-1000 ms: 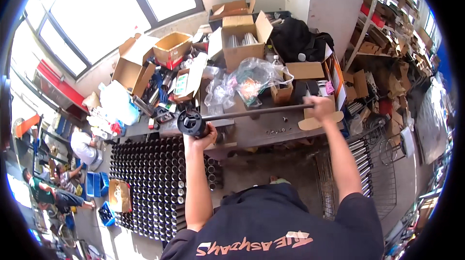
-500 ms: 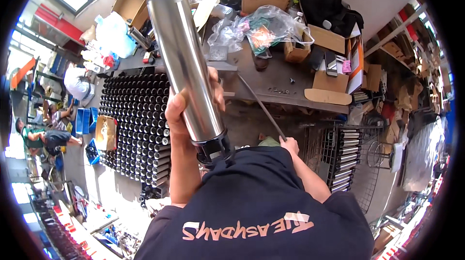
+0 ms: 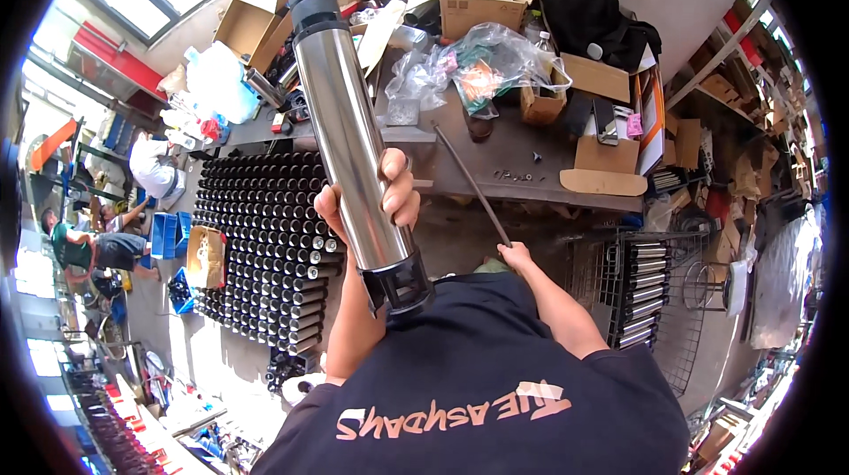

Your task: The person assembles metal cylinders by placing them into a specialized press, rotating a handle to secure components, and then placing the finished cylinders into a wire cart.

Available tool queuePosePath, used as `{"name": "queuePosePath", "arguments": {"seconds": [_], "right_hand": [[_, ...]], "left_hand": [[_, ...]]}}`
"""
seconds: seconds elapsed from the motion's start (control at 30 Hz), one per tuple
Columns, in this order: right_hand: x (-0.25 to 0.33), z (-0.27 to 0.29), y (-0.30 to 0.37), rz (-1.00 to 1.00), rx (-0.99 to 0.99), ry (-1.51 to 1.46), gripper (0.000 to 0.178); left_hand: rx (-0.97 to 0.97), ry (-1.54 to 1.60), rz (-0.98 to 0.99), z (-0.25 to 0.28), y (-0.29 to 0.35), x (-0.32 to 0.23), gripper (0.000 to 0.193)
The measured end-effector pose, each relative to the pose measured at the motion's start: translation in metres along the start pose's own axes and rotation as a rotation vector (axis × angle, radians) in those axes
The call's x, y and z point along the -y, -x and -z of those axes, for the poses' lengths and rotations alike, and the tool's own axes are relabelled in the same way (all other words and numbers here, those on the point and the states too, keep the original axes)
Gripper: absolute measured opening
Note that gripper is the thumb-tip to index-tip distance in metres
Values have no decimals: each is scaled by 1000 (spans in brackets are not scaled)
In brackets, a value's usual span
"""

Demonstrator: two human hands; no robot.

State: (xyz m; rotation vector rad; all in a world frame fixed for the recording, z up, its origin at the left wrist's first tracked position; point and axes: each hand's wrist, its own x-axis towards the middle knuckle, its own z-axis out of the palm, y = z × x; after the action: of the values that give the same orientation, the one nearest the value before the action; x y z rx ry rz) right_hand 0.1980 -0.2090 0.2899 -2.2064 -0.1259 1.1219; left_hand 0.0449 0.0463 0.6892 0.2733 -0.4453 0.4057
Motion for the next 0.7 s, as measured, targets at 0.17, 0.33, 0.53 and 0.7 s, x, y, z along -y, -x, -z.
{"name": "queuePosePath", "arguments": {"seconds": [0.17, 0.33, 0.53, 0.7], "right_hand": [[-13, 2, 2, 32, -16, 232, 47], [-8, 13, 14, 22, -27, 186, 52], [-18, 28, 22, -14, -88, 213, 49], [-26, 32, 27, -20, -124, 244, 47]], "left_hand": [[-115, 22, -81, 7, 6, -2, 71], [-485, -306, -69, -9, 1, -13, 66], [-745, -361, 43, 6, 5, -25, 57], [-735, -186, 57, 29, 15, -33, 61]]}}
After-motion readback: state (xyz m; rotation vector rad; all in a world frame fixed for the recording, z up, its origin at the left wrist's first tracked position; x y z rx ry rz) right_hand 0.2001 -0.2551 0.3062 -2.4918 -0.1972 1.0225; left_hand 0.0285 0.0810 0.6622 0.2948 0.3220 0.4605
